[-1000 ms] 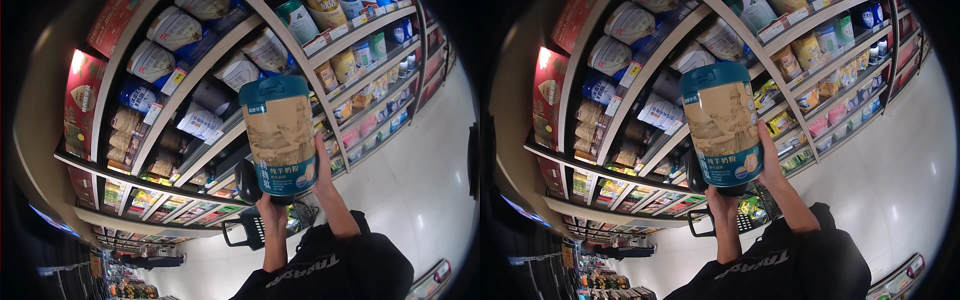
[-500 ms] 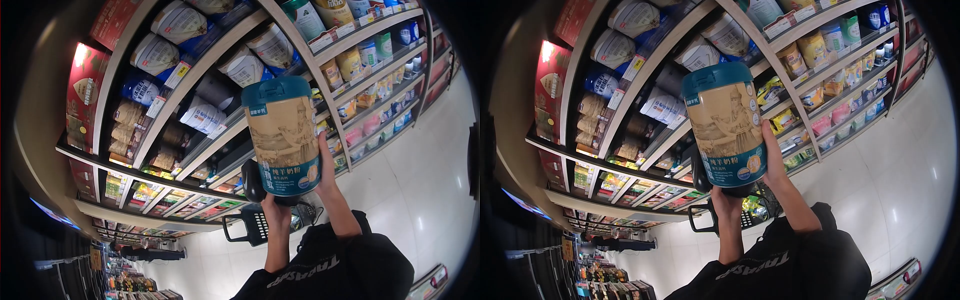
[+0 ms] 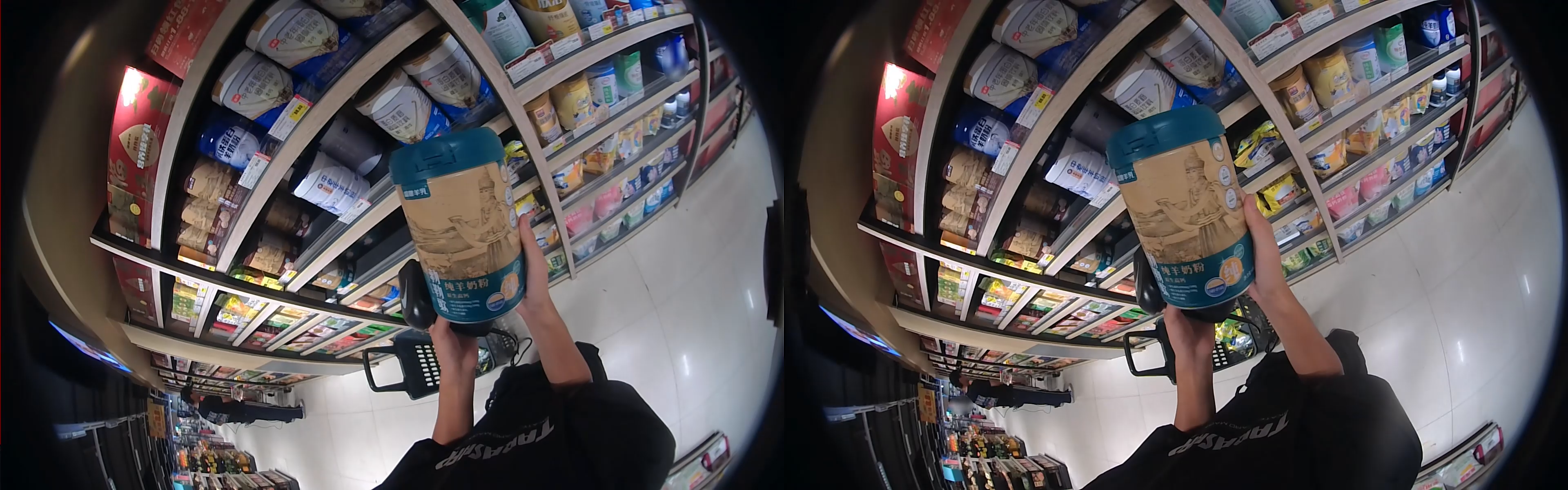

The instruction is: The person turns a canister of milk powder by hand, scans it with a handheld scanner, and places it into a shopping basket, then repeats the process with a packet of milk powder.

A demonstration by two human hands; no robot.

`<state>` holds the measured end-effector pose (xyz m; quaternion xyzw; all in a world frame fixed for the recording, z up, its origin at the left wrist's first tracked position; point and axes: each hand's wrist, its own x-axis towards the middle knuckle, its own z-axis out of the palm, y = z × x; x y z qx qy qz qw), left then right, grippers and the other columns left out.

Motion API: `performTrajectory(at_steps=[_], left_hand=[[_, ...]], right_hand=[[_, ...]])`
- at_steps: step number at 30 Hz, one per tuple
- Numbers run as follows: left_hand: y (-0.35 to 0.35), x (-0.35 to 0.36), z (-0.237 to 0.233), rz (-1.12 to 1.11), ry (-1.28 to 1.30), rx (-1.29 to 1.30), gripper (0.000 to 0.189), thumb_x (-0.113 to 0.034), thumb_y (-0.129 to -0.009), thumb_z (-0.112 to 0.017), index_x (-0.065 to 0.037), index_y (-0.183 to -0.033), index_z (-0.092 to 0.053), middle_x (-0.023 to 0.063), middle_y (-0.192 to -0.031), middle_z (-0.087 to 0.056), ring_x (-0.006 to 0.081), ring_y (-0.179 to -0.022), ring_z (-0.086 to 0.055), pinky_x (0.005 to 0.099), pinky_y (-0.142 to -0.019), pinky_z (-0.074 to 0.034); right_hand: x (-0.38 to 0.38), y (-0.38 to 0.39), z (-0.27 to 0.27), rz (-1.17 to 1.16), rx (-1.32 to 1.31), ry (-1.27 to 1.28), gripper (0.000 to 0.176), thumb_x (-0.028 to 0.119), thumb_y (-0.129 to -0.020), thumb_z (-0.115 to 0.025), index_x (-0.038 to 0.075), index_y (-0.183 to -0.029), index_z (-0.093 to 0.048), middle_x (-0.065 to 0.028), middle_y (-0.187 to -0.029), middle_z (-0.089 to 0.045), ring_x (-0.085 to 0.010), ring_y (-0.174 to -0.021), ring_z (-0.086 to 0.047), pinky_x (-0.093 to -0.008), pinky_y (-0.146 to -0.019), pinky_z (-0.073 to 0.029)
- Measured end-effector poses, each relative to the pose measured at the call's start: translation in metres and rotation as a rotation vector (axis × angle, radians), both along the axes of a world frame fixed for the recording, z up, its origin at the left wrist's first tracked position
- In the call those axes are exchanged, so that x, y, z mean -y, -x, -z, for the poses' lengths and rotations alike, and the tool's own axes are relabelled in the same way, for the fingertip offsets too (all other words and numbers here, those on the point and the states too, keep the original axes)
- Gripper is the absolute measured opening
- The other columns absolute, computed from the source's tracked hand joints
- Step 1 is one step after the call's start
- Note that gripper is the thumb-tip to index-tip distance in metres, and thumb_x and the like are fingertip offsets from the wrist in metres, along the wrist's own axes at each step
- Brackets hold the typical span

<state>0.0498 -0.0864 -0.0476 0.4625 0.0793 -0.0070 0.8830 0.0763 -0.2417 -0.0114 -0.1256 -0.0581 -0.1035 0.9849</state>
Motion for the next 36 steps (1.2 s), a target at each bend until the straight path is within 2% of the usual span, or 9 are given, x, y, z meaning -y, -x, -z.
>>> performTrajectory(at_steps=[36], left_hand=[[0.0081, -0.0004, -0.0055, -0.032, -0.003, -0.020, 0.034, -0.016, -0.092, -0.059, -0.002, -0.123, -0.058, 0.0093, -0.123, -0.064, 0.0227, -0.115, -0.061, 0.0403, -0.102, -0.046]], right_hand=[[-0.0044, -0.0001, 0.0010, -0.017, -0.042, -0.035, 0.047, 0.035, -0.104, -0.044, 0.001, -0.137, -0.048, -0.0115, -0.131, -0.060, -0.0176, -0.114, -0.060, -0.0331, -0.099, -0.047]])
